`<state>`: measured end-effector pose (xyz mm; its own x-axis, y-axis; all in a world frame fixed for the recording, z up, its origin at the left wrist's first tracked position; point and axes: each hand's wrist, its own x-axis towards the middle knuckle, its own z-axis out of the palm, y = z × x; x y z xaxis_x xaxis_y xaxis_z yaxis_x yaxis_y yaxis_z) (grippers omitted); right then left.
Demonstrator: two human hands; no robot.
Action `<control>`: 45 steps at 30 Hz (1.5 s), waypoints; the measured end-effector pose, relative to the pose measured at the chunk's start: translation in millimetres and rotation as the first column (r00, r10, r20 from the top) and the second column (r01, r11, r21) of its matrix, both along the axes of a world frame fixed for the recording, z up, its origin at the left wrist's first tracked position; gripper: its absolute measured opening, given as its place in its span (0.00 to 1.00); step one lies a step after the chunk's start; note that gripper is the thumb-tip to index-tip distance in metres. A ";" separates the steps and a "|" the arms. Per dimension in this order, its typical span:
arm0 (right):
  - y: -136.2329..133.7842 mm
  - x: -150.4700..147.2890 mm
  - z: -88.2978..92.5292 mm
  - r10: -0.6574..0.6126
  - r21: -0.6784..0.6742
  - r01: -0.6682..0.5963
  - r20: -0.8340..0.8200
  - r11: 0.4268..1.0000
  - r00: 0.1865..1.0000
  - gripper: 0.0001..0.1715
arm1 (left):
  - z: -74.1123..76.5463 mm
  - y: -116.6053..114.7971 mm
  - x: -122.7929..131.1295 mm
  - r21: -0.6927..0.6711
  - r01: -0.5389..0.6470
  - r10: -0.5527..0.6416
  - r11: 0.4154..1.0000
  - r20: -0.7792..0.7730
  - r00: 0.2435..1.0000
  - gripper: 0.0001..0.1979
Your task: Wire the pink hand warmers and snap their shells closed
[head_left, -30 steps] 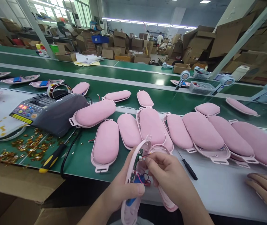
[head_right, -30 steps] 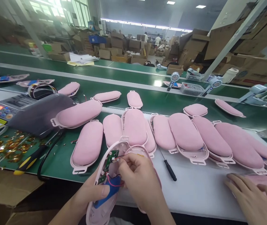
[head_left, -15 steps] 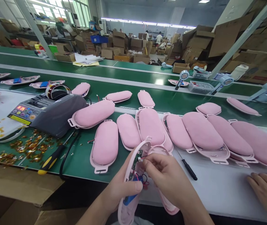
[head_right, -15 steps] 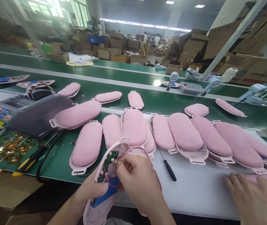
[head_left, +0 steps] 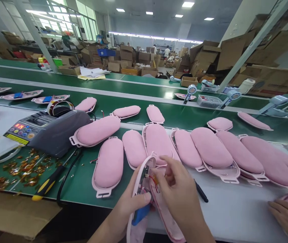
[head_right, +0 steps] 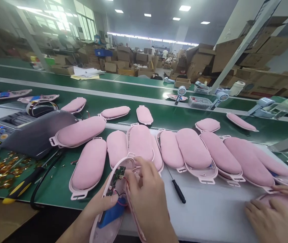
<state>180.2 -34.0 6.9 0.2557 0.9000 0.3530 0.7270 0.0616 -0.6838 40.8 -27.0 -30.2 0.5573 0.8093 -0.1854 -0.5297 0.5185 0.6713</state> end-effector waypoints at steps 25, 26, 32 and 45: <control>12.1 16.8 14.9 0.251 -0.268 -0.675 -0.784 0.688 0.568 0.11 | -3.5 0.2 -1.8 0.023 0.015 -0.017 1.000 0.103 0.994 0.41; 9.8 14.5 16.9 0.245 -0.283 -0.659 -0.770 0.697 0.590 0.10 | -3.4 -0.3 -1.4 0.032 0.005 -0.009 0.999 0.112 0.994 0.42; 7.0 4.5 22.9 0.181 -0.409 -0.454 -0.553 0.792 0.813 0.06 | 0.3 -1.9 -1.3 0.084 0.010 -0.013 0.996 0.034 0.999 0.42; 12.2 5.9 25.0 0.286 -0.475 -0.418 -0.326 0.775 0.901 0.09 | 0.2 -1.6 -1.2 0.227 0.030 -0.016 0.973 -0.062 0.998 0.39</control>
<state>186.1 -21.7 31.9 -0.1044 0.9695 -0.2217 0.5496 -0.1296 -0.8253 39.6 -28.7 -30.0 0.5697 0.8212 -0.0311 -0.4749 0.3598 0.8031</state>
